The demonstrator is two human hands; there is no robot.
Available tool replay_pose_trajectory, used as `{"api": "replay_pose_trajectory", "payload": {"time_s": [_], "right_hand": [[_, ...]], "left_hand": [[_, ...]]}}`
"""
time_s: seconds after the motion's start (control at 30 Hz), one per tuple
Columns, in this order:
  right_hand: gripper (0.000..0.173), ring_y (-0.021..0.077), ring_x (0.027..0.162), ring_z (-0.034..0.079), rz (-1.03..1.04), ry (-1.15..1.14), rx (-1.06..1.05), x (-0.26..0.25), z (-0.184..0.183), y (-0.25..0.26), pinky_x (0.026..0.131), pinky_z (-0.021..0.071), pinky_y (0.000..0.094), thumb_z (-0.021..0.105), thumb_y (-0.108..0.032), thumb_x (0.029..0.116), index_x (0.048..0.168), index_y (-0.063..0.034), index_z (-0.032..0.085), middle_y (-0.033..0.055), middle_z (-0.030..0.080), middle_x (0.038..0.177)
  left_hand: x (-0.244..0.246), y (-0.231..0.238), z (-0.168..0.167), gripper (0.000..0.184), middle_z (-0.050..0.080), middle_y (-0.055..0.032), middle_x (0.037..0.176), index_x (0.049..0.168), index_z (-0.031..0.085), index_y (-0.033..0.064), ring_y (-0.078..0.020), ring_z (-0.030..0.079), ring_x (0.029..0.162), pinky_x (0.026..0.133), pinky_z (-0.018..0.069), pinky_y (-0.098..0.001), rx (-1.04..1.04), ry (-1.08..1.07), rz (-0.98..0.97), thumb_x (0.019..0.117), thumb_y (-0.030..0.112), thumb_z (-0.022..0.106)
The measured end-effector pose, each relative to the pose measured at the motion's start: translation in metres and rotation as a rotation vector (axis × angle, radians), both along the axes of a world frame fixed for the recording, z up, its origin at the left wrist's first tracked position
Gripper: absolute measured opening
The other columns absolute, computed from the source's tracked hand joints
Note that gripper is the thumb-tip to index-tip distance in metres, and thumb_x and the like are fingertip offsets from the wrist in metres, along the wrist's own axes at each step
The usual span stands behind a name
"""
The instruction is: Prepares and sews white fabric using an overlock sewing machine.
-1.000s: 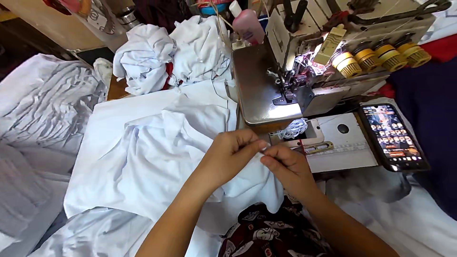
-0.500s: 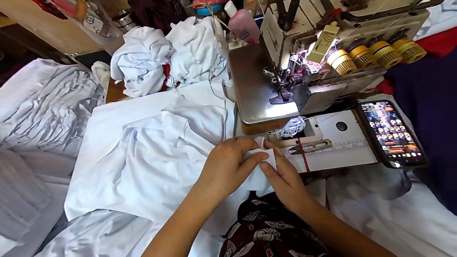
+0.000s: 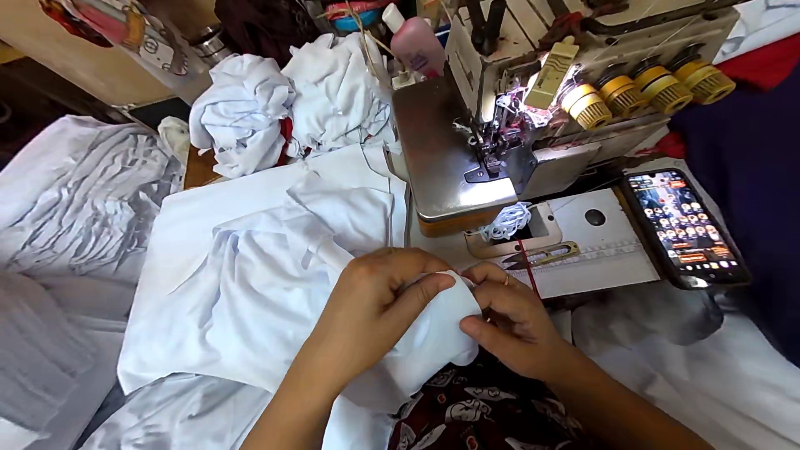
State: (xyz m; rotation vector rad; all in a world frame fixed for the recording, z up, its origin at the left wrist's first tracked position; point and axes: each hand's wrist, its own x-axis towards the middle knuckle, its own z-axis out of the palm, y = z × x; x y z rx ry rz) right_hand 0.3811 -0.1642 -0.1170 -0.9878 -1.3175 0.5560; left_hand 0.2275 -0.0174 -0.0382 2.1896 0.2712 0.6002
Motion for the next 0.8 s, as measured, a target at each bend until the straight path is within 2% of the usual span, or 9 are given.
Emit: {"api": "replay_pose_trajectory", "payload": {"time_s": [0.07, 0.13, 0.2, 0.27, 0.37, 0.47, 0.57, 0.67, 0.8], "right_hand": [[0.023, -0.0075, 0.091, 0.056, 0.002, -0.028, -0.001, 0.005, -0.001, -0.001, 0.076, 0.0491, 0.0059, 0.061, -0.024, 0.1035, 0.096, -0.0036, 0.065, 0.0018, 0.057, 0.105], [0.022, -0.0068, 0.093, 0.057, -0.008, -0.08, -0.035, 0.01, -0.003, -0.002, 0.078, 0.0494, 0.0061, 0.062, -0.023, 0.1026, 0.095, -0.0024, 0.066, 0.0042, 0.059, 0.108], [0.024, -0.0055, 0.099, 0.059, -0.049, -0.143, -0.1, 0.01, -0.006, -0.003, 0.082, 0.0507, 0.0079, 0.064, -0.024, 0.1009, 0.095, -0.001, 0.068, 0.01, 0.061, 0.12], [0.028, -0.004, 0.105, 0.061, -0.099, -0.192, -0.138, 0.008, -0.008, -0.003, 0.087, 0.0527, 0.0108, 0.065, -0.031, 0.1004, 0.104, -0.0031, 0.071, 0.0139, 0.057, 0.133], [0.03, -0.0051, 0.104, 0.057, -0.174, -0.222, -0.099, 0.003, -0.002, 0.002, 0.087, 0.0491, 0.0084, 0.065, -0.035, 0.1004, 0.108, -0.0062, 0.068, 0.01, 0.056, 0.125], [0.027, -0.0027, 0.105, 0.06, -0.187, -0.226, -0.076, 0.003, 0.002, 0.006, 0.088, 0.0492, 0.0092, 0.06, -0.028, 0.103, 0.102, -0.0016, 0.069, 0.0131, 0.061, 0.124], [0.026, -0.0037, 0.104, 0.061, -0.13, -0.247, -0.044, 0.005, 0.004, 0.003, 0.087, 0.0503, 0.0094, 0.058, -0.025, 0.1046, 0.097, -0.0017, 0.066, 0.0112, 0.063, 0.125], [0.025, 0.0001, 0.091, 0.061, -0.031, -0.303, 0.042, 0.009, 0.005, 0.0, 0.078, 0.0501, 0.0104, 0.059, -0.025, 0.1043, 0.095, -0.0023, 0.066, 0.0081, 0.064, 0.102], [0.027, 0.0015, 0.089, 0.061, -0.003, -0.352, 0.035, 0.024, 0.002, -0.003, 0.075, 0.0494, 0.0112, 0.061, -0.025, 0.1033, 0.09, -0.0028, 0.066, 0.0075, 0.065, 0.096]], "left_hand": [[-0.001, 0.004, -0.002, 0.018, 0.071, 0.0096, 0.083, 0.093, 0.075, 0.0096, 0.008, 0.062, 0.076, 0.069, 0.0514, -0.0101, -0.123, -0.072, 0.03, 0.0978, 0.025, 0.069], [-0.002, 0.008, -0.006, 0.016, 0.071, 0.0095, 0.083, 0.093, 0.074, 0.0087, 0.007, 0.063, 0.075, 0.069, 0.0522, -0.0109, -0.156, -0.106, 0.042, 0.0989, 0.022, 0.067], [-0.002, 0.01, -0.007, 0.017, 0.071, 0.0075, 0.087, 0.097, 0.074, 0.0069, 0.0059, 0.064, 0.079, 0.073, 0.0535, -0.0118, -0.119, -0.109, 0.044, 0.1015, 0.02, 0.063], [-0.002, 0.007, -0.006, 0.02, 0.071, 0.0061, 0.088, 0.099, 0.074, 0.0062, 0.006, 0.063, 0.081, 0.074, 0.0521, -0.0115, -0.022, -0.081, 0.065, 0.1033, 0.02, 0.059], [0.001, -0.001, -0.005, 0.027, 0.072, 0.0045, 0.089, 0.1, 0.076, 0.0098, 0.0038, 0.062, 0.084, 0.077, 0.049, -0.0142, 0.177, -0.008, 0.099, 0.1057, 0.026, 0.055], [0.005, -0.006, -0.002, 0.03, 0.073, 0.0033, 0.09, 0.099, 0.076, 0.0123, 0.001, 0.063, 0.083, 0.075, 0.0478, -0.0157, 0.287, 0.014, 0.099, 0.1065, 0.029, 0.053], [0.004, -0.006, 0.002, 0.029, 0.072, 0.0029, 0.089, 0.098, 0.076, 0.012, 0.001, 0.063, 0.083, 0.075, 0.0482, -0.015, 0.31, 0.006, 0.081, 0.1067, 0.028, 0.052], [0.0, -0.006, 0.009, 0.03, 0.072, 0.0001, 0.09, 0.098, 0.075, 0.0094, -0.0008, 0.064, 0.088, 0.079, 0.0493, -0.0162, 0.333, -0.036, 0.053, 0.1074, 0.026, 0.051], [-0.013, 0.009, 0.023, 0.023, 0.072, 0.0045, 0.094, 0.097, 0.073, 0.0101, 0.0014, 0.065, 0.091, 0.082, 0.0533, -0.0168, 0.273, -0.144, 0.12, 0.1047, 0.025, 0.058]]}}
